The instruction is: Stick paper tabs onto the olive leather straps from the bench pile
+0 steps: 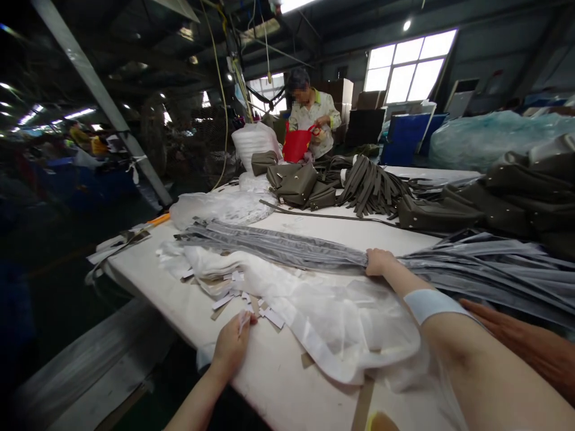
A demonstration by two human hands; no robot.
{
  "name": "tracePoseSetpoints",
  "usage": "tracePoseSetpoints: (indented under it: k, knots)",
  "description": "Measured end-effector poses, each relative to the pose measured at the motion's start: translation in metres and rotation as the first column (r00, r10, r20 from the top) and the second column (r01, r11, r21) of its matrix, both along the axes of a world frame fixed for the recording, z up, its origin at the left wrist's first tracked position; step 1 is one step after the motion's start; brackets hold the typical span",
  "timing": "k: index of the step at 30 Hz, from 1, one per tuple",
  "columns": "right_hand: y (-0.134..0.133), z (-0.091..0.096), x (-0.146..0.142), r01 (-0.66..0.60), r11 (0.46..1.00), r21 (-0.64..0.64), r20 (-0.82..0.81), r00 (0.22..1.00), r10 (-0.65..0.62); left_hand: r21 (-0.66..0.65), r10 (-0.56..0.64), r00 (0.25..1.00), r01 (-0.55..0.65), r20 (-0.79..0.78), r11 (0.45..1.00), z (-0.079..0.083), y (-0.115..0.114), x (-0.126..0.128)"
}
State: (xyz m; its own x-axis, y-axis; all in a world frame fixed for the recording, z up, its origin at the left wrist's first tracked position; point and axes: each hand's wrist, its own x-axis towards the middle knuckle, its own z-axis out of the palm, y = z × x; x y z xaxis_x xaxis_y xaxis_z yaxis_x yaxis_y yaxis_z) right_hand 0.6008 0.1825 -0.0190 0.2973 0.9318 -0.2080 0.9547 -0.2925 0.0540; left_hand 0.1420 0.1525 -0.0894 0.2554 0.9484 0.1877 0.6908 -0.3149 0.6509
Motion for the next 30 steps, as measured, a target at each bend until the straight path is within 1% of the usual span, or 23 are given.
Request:
tracePoseSetpoints:
  k: [1, 3, 5, 6, 8, 10, 12, 15, 18, 20, 22, 24, 25, 27, 30]
  knots:
    - [-0.002, 0.003, -0.013, -0.028, 0.998, 0.053, 0.001, 1.0, 0.028, -0.002, 0.0, 1.0, 0.0, -0.008, 1.0, 0.0, 0.0, 0.0]
    - [-0.005, 0.004, -0.047, -0.128, 0.98, 0.152, -0.019, 0.991, 0.133, -0.007, -0.002, 1.0, 0.002, -0.019, 1.0, 0.0, 0.0, 0.0]
    - [-0.005, 0.0, -0.087, -0.247, 0.948, 0.202, -0.069, 0.962, 0.266, -0.015, -0.005, 1.0, 0.005, -0.029, 1.0, 0.001, 0.0, 0.001]
    - [-0.004, -0.005, -0.107, -0.283, 0.937, 0.206, -0.096, 0.947, 0.308, -0.016, -0.003, 0.999, 0.003, -0.034, 1.0, 0.001, 0.0, 0.001]
    - [0.0, -0.016, -0.142, -0.292, 0.935, 0.201, -0.133, 0.938, 0.321, -0.019, 0.005, 0.999, -0.006, -0.046, 1.0, 0.001, -0.001, 0.002]
    - [0.002, -0.026, -0.167, -0.267, 0.942, 0.202, -0.151, 0.942, 0.3, -0.022, 0.016, 0.998, -0.017, -0.056, 1.0, 0.002, -0.002, 0.002]
    - [0.002, -0.032, -0.185, -0.261, 0.943, 0.209, -0.163, 0.941, 0.297, -0.03, 0.013, 0.998, -0.015, -0.069, 0.999, 0.003, -0.003, 0.001]
    - [-0.006, -0.033, -0.202, -0.307, 0.927, 0.215, -0.17, 0.923, 0.345, -0.034, -0.005, 0.996, 0.002, -0.084, 0.999, 0.003, -0.003, 0.0]
    - [-0.012, -0.029, -0.208, -0.374, 0.904, 0.209, -0.167, 0.897, 0.41, -0.027, -0.002, 0.997, 0.0, -0.076, 1.0, 0.003, -0.004, 0.0]
    - [-0.011, -0.024, -0.206, -0.415, 0.89, 0.19, -0.176, 0.877, 0.447, -0.02, 0.001, 0.998, -0.002, -0.062, 1.0, 0.002, -0.005, -0.001]
    - [-0.003, -0.019, -0.2, -0.445, 0.879, 0.169, -0.189, 0.861, 0.472, -0.019, 0.005, 0.999, -0.006, -0.045, 1.0, 0.002, -0.005, -0.001]
    - [0.01, -0.014, -0.189, -0.445, 0.882, 0.154, -0.194, 0.862, 0.469, -0.032, 0.007, 1.0, -0.008, -0.022, 0.999, 0.003, -0.005, -0.002]
    - [0.019, -0.011, -0.182, -0.428, 0.891, 0.149, -0.186, 0.873, 0.45, -0.042, 0.007, 1.0, -0.007, -0.003, 0.999, 0.003, -0.004, -0.003]
    - [0.039, -0.005, -0.161, -0.353, 0.922, 0.156, -0.143, 0.916, 0.375, -0.059, 0.006, 0.999, -0.003, 0.049, 0.998, 0.0, -0.003, -0.005]
    - [0.076, 0.004, -0.114, -0.189, 0.96, 0.208, -0.047, 0.978, 0.203, -0.08, 0.005, 0.99, 0.006, 0.142, 0.997, -0.01, 0.002, -0.009]
